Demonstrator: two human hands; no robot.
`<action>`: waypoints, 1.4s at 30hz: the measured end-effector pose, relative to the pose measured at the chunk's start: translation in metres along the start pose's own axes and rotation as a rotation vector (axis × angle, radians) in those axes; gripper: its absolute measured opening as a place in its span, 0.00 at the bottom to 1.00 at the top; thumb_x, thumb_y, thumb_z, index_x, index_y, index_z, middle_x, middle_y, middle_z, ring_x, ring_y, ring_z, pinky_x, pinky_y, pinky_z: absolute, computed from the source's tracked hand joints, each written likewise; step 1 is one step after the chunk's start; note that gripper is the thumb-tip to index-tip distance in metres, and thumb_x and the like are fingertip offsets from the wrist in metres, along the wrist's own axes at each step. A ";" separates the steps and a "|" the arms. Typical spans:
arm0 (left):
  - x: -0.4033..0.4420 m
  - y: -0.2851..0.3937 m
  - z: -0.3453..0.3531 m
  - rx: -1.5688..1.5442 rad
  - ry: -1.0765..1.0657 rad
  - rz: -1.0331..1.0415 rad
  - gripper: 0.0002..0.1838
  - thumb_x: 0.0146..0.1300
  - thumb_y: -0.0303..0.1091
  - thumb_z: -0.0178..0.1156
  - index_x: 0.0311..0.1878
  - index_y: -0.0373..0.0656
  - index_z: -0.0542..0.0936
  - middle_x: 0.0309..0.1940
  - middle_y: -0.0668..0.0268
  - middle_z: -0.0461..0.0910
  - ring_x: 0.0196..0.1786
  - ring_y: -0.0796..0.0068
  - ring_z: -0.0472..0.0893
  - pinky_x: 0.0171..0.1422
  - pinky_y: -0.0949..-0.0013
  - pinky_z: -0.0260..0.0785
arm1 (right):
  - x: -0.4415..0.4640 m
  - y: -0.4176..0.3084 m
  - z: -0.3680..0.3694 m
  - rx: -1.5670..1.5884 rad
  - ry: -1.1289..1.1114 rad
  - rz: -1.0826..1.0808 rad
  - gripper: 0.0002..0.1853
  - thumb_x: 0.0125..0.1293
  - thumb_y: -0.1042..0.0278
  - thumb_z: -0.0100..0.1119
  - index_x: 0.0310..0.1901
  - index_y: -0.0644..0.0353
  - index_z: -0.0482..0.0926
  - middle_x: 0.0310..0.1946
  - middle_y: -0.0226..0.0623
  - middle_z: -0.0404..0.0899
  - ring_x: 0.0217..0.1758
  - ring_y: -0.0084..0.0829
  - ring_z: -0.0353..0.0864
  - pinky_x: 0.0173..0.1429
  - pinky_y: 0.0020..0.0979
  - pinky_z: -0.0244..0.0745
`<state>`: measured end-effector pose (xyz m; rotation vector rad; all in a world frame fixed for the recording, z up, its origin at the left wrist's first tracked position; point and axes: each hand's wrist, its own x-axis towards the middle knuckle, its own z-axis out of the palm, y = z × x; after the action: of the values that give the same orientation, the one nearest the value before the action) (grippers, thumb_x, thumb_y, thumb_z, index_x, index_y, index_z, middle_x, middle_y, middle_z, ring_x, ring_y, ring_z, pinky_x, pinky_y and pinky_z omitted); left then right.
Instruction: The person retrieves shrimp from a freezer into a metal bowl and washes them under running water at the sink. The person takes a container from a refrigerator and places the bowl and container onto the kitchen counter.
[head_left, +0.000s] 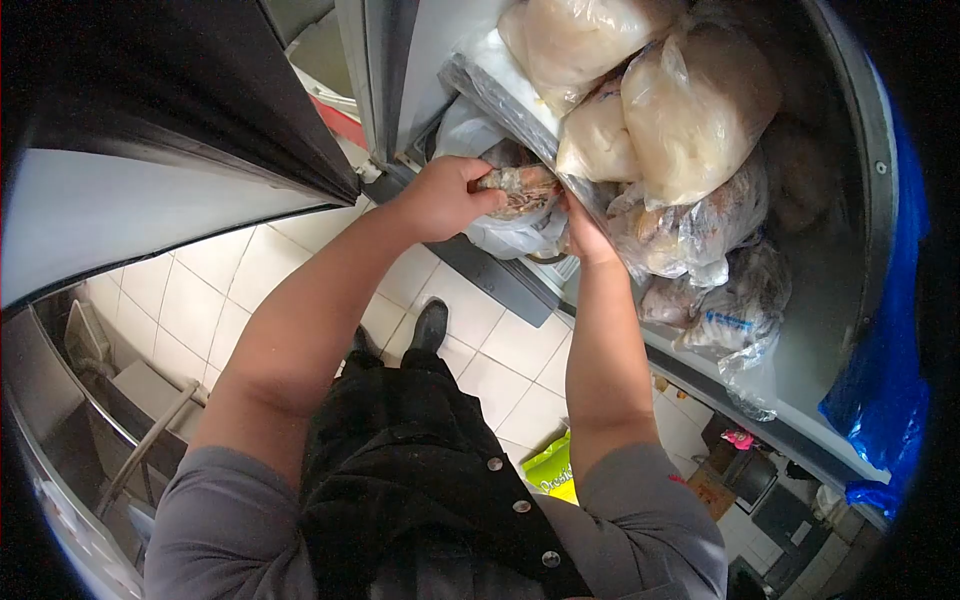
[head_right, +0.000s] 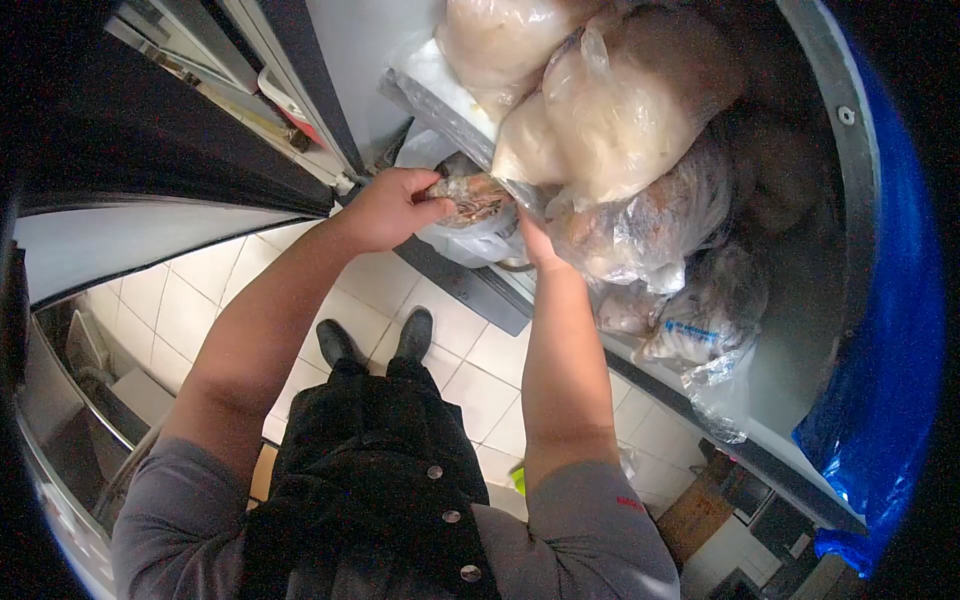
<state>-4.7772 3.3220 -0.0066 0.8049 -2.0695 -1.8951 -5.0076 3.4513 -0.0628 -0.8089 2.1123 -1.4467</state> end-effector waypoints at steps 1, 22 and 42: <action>-0.001 0.001 0.000 -0.022 -0.004 -0.010 0.15 0.64 0.33 0.63 0.49 0.32 0.80 0.31 0.67 0.81 0.34 0.85 0.75 0.40 0.73 0.71 | 0.000 0.000 0.000 0.003 -0.006 0.009 0.12 0.67 0.59 0.63 0.45 0.56 0.78 0.39 0.29 0.79 0.36 0.21 0.72 0.39 0.24 0.67; -0.046 -0.001 0.000 -0.768 -0.057 -0.449 0.20 0.67 0.36 0.59 0.59 0.41 0.74 0.49 0.66 0.81 0.45 0.75 0.80 0.48 0.72 0.71 | -0.046 -0.065 0.001 0.597 -0.579 0.569 0.23 0.75 0.54 0.45 0.62 0.62 0.70 0.50 0.37 0.80 0.46 0.30 0.81 0.42 0.28 0.75; -0.420 0.012 -0.013 -0.647 0.634 -0.577 0.19 0.57 0.29 0.56 0.53 0.41 0.76 0.40 0.65 0.82 0.37 0.78 0.81 0.41 0.74 0.72 | -0.055 -0.029 -0.008 0.192 -0.745 0.873 0.12 0.72 0.53 0.53 0.46 0.50 0.78 0.35 0.25 0.79 0.34 0.25 0.77 0.36 0.29 0.70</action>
<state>-4.4270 3.5339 0.0895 1.6353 -0.8254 -1.9946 -4.9666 3.4860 -0.0309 -0.2079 1.4115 -0.6933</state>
